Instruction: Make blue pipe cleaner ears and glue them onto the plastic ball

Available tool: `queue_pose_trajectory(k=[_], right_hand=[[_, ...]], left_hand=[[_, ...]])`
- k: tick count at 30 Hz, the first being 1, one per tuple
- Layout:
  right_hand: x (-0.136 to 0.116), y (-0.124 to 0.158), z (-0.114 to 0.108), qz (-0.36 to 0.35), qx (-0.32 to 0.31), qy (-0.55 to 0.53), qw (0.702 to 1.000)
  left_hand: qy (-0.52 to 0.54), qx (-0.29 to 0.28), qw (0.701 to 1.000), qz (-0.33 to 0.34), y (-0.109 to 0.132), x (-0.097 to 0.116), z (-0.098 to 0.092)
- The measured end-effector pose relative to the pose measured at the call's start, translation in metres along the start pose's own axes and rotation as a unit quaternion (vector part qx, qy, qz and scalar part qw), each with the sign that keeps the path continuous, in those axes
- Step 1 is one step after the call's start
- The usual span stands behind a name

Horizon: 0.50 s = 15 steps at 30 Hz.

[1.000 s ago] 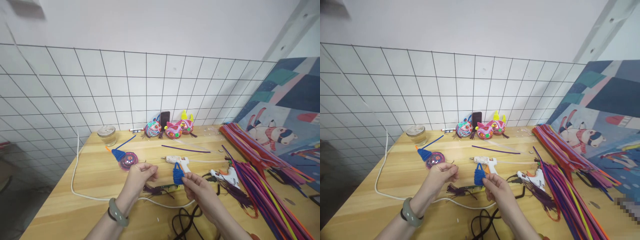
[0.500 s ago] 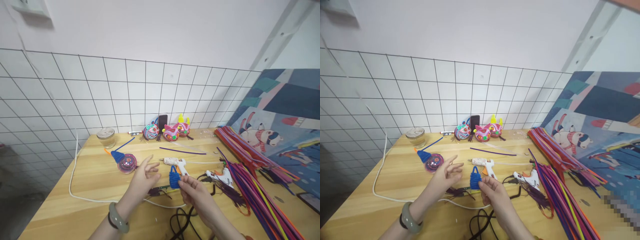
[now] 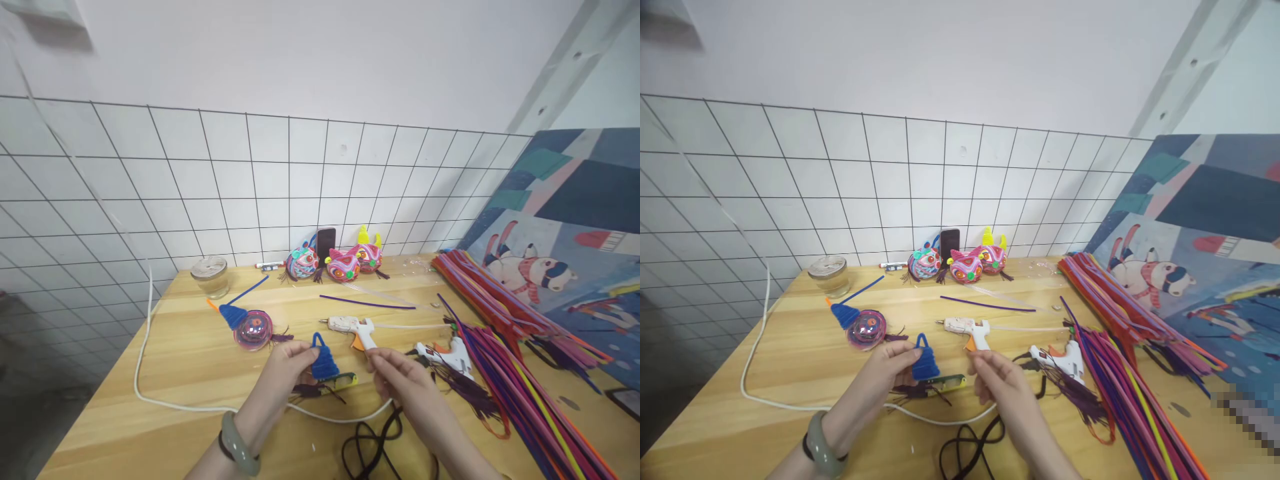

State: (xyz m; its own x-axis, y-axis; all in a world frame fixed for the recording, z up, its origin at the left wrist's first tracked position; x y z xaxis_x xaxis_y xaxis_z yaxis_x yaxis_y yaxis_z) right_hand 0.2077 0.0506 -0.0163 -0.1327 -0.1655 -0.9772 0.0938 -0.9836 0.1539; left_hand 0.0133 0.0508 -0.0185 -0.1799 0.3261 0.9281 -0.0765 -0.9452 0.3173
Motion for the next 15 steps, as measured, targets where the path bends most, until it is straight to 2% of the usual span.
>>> queue_pose_trajectory(k=[5, 8, 10, 12, 15], right_hand=[[-0.009, -0.006, -0.062, -0.016, 0.089, 0.020, 0.996], [-0.016, -0.005, -0.092, -0.048, 0.134, 0.097, 0.985], [-0.020, -0.004, -0.105, -0.083, 0.148, 0.212, 0.963], [-0.022, -0.005, -0.112, -0.114, 0.155, 0.321, 0.927], [-0.018, -0.008, -0.116, -0.125, 0.153, 0.404, 0.893]], left_hand=[[0.007, 0.009, 1.000, -0.010, -0.003, 0.000, -0.005], [0.021, 0.020, 1.000, -0.004, -0.007, -0.002, -0.008], [0.035, 0.034, 0.999, 0.002, -0.011, -0.003, -0.012], [0.041, 0.045, 0.998, 0.007, -0.013, -0.003, -0.014], [0.039, 0.072, 0.997, 0.004, -0.014, -0.002, -0.019]])
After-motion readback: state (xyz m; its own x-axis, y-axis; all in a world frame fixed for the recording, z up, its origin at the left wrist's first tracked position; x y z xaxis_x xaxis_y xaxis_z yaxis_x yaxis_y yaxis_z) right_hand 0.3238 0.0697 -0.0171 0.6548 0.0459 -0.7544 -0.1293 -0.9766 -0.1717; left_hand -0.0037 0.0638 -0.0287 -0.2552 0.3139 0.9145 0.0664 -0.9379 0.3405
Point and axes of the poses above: each hand's wrist, its own y-axis away from the middle knuckle, its own z-axis out of the palm, x = y × z, the point moved 6 cm from there along -y, towards the middle knuckle, and after that the axes turned 4 degrees about -y, right-handed, at the moved point
